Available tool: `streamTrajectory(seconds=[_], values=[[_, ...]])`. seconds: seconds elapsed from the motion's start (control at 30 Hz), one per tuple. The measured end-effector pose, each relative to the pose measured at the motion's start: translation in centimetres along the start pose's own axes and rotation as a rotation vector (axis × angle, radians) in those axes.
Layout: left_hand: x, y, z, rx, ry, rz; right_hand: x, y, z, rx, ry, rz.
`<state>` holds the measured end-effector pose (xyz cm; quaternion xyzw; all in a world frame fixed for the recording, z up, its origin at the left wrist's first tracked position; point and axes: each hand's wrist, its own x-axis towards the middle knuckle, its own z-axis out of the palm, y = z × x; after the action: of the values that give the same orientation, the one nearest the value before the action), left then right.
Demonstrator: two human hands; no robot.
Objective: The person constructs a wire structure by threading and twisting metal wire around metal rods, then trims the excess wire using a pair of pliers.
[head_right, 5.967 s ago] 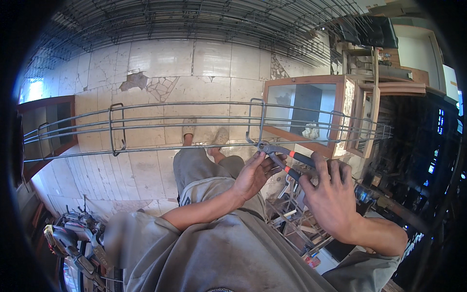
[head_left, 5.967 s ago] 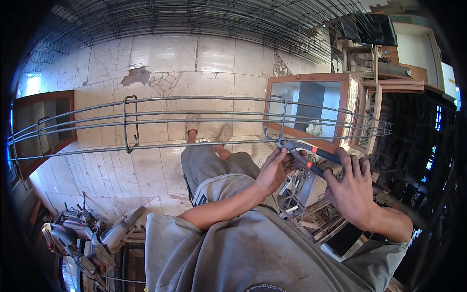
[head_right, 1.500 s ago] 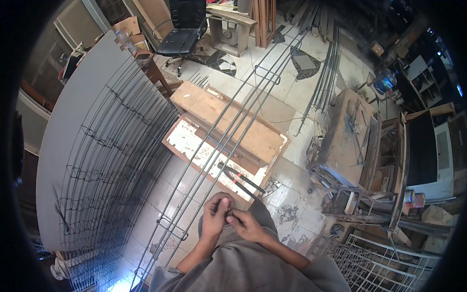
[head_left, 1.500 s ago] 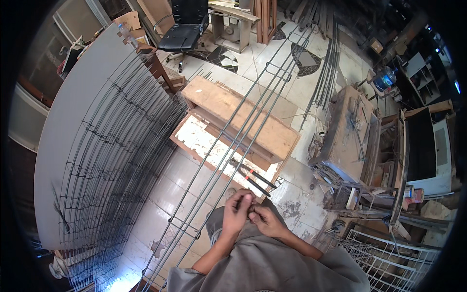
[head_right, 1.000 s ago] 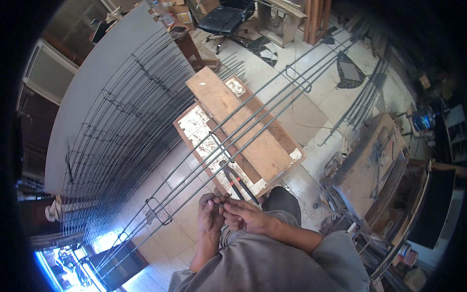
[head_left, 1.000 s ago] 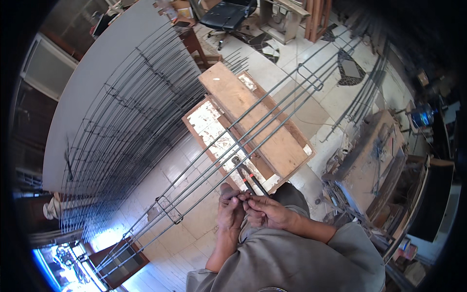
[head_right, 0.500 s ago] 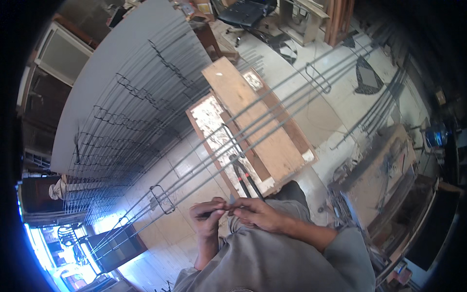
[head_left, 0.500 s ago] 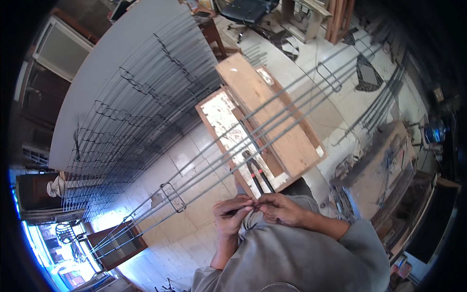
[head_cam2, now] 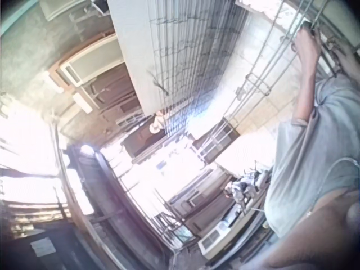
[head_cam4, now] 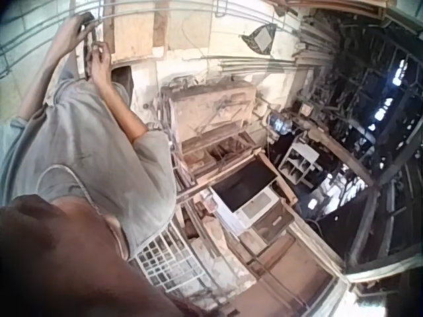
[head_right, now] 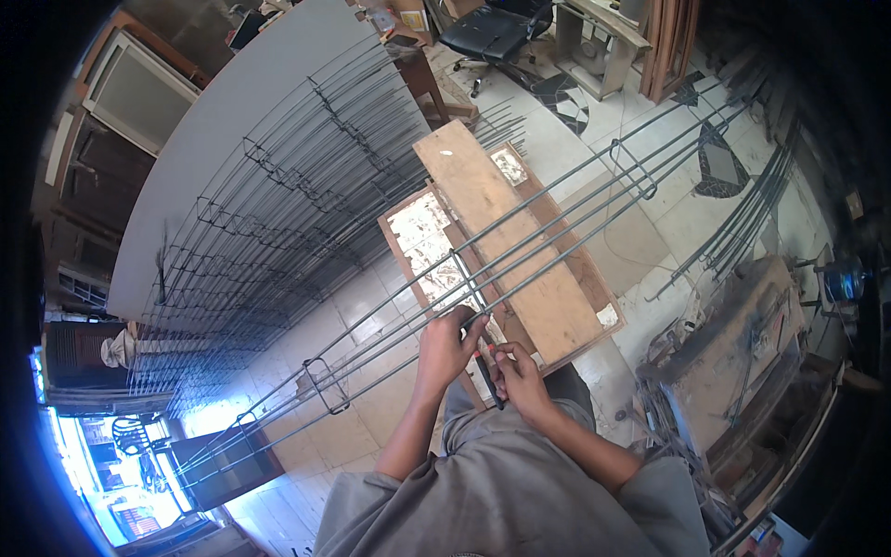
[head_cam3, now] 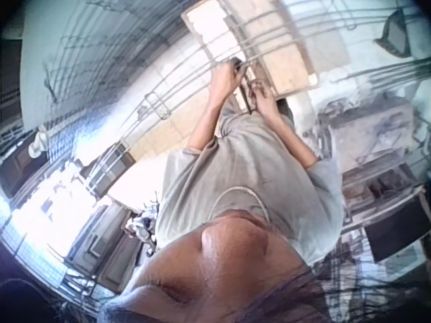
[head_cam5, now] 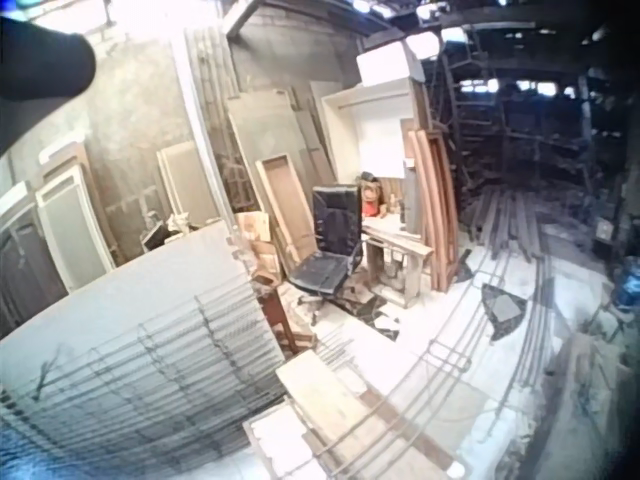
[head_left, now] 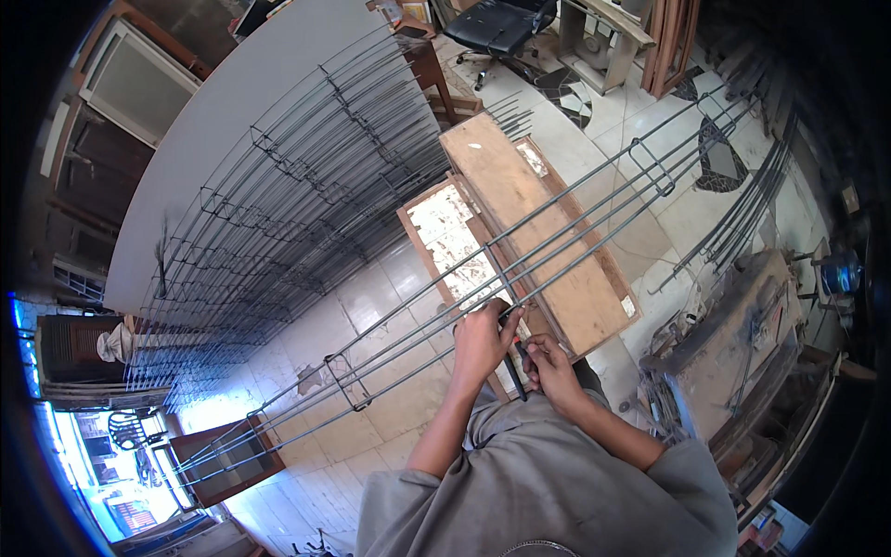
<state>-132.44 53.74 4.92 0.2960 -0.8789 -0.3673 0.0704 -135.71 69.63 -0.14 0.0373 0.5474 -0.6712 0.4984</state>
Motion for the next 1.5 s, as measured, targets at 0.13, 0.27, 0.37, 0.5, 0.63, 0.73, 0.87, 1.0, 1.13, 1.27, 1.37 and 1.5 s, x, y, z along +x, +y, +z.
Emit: streamTrajectory(seconds=[0.13,0.27,0.37,0.5,0.63,0.73,0.87,1.0,1.13,1.27,1.37,1.5], values=[[0.4,-0.5,0.3,-0.029,0.040,-0.013,1.8,-1.5,1.2,0.193,-0.029,0.069],[0.5,-0.7,0.3,-0.047,0.053,-0.015,2.5,-2.6,1.7,0.209,-0.063,0.019],[0.6,-0.3,0.1,-0.016,0.030,-0.056,3.0,-2.5,1.8,0.249,-0.049,0.009],[0.4,-0.6,0.4,-0.047,0.037,-0.055,3.0,-2.1,1.8,0.291,-0.042,0.038],[0.3,-0.4,-0.1,-0.055,0.000,-0.055,3.2,-2.0,1.6,0.302,-0.044,0.031],[0.4,-0.3,0.0,-0.068,-0.016,-0.054,3.3,-1.9,1.5,0.276,-0.045,0.002],[0.6,-0.7,0.4,-0.120,-0.017,-0.019,4.0,-1.7,1.3,0.231,-0.028,-0.043],[0.9,-1.8,0.7,-0.221,-0.029,0.034,4.6,-0.9,1.2,0.233,-0.004,-0.109],[1.0,-1.7,0.2,-0.246,-0.090,-0.031,4.8,-0.9,1.7,0.195,0.023,-0.153],[1.1,-1.6,0.1,-0.289,-0.056,-0.031,5.0,-0.8,2.0,0.281,0.033,-0.167],[1.0,-1.0,0.6,-0.286,-0.012,-0.084,4.9,-0.9,2.3,0.277,0.060,-0.190],[1.0,-0.1,0.6,-0.250,0.045,-0.127,4.9,-0.9,2.2,0.307,0.039,-0.166]])
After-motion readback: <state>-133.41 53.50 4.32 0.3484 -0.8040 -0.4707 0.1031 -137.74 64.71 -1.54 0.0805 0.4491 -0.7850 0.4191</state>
